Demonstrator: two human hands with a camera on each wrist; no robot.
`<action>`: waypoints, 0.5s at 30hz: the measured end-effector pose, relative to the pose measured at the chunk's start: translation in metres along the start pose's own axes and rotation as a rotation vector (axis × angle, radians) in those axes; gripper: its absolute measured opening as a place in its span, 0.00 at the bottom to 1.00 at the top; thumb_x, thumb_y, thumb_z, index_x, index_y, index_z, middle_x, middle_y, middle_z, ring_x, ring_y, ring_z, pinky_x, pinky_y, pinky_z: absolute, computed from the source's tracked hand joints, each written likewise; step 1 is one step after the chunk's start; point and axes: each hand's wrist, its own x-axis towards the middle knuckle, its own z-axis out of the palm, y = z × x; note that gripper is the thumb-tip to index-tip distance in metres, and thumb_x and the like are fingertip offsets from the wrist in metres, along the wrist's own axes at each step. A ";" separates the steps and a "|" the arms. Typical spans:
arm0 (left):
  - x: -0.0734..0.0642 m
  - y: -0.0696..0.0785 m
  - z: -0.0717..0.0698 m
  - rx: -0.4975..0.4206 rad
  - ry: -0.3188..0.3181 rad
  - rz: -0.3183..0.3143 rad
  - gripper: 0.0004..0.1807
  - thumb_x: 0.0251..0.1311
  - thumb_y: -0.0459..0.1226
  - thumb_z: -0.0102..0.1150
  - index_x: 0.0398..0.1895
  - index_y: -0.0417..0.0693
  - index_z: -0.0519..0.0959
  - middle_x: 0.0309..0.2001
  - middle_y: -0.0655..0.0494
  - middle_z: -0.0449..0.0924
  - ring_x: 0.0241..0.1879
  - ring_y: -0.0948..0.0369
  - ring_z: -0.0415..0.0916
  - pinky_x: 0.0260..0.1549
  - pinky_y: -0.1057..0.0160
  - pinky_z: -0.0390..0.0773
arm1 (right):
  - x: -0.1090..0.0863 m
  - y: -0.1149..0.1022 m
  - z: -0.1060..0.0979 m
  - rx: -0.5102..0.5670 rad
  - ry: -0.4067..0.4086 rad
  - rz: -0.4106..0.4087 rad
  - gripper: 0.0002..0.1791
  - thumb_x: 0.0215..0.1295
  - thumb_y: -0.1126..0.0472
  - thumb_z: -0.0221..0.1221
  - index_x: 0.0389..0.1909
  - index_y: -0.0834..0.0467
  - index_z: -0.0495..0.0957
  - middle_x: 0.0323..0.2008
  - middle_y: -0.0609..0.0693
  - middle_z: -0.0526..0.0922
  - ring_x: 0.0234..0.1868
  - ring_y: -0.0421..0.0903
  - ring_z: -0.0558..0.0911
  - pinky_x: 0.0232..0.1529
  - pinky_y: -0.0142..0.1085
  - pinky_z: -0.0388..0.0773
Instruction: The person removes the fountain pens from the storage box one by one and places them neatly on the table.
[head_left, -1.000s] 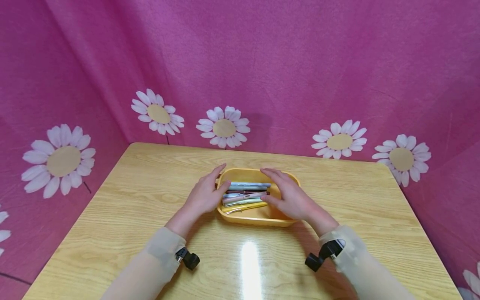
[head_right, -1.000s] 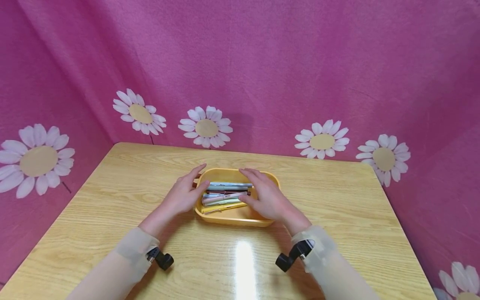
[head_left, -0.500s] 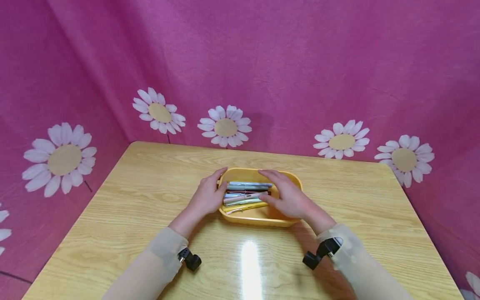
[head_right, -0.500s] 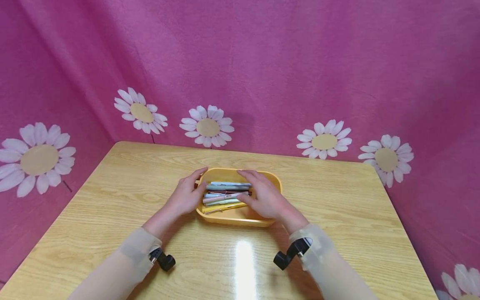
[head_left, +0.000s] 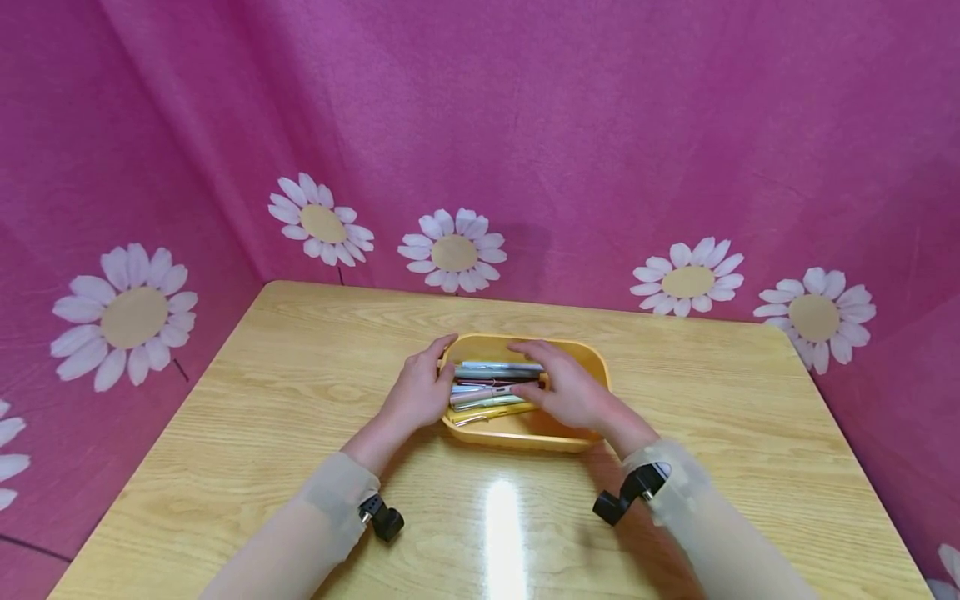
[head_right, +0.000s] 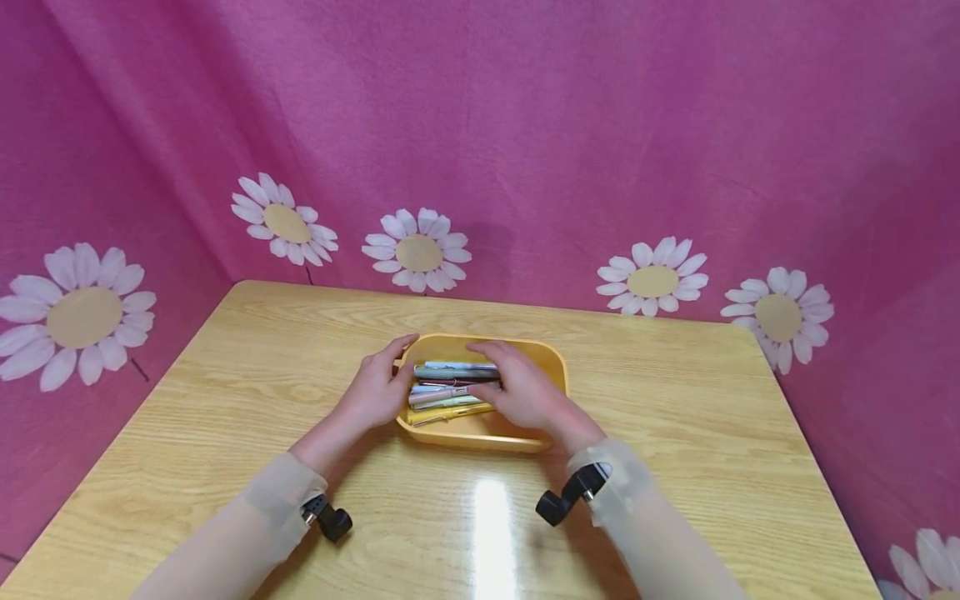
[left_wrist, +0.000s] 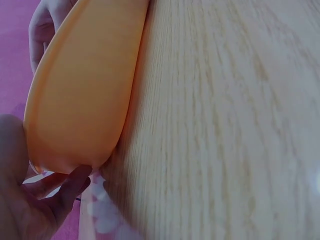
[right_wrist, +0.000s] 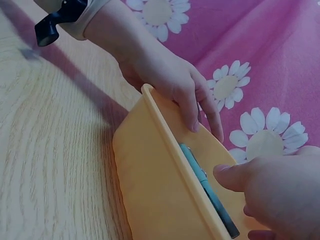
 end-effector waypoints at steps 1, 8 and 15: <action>0.000 0.000 0.000 0.001 0.001 -0.002 0.28 0.79 0.34 0.49 0.79 0.45 0.67 0.68 0.38 0.77 0.68 0.45 0.73 0.69 0.44 0.70 | 0.001 0.000 0.001 0.010 -0.003 -0.003 0.35 0.70 0.58 0.70 0.75 0.62 0.71 0.71 0.57 0.75 0.71 0.56 0.72 0.72 0.54 0.68; -0.001 -0.001 0.000 -0.008 0.005 -0.013 0.28 0.79 0.34 0.49 0.79 0.46 0.67 0.68 0.38 0.77 0.68 0.45 0.73 0.68 0.44 0.70 | 0.008 0.006 0.006 0.057 -0.020 -0.043 0.32 0.70 0.63 0.70 0.72 0.65 0.73 0.67 0.61 0.78 0.63 0.59 0.78 0.67 0.54 0.72; 0.000 -0.002 0.002 -0.003 0.004 -0.023 0.27 0.79 0.34 0.49 0.79 0.47 0.68 0.68 0.39 0.76 0.69 0.45 0.72 0.69 0.45 0.69 | 0.015 0.008 0.011 0.044 -0.051 -0.037 0.29 0.70 0.64 0.69 0.70 0.65 0.75 0.64 0.60 0.81 0.63 0.58 0.79 0.67 0.53 0.73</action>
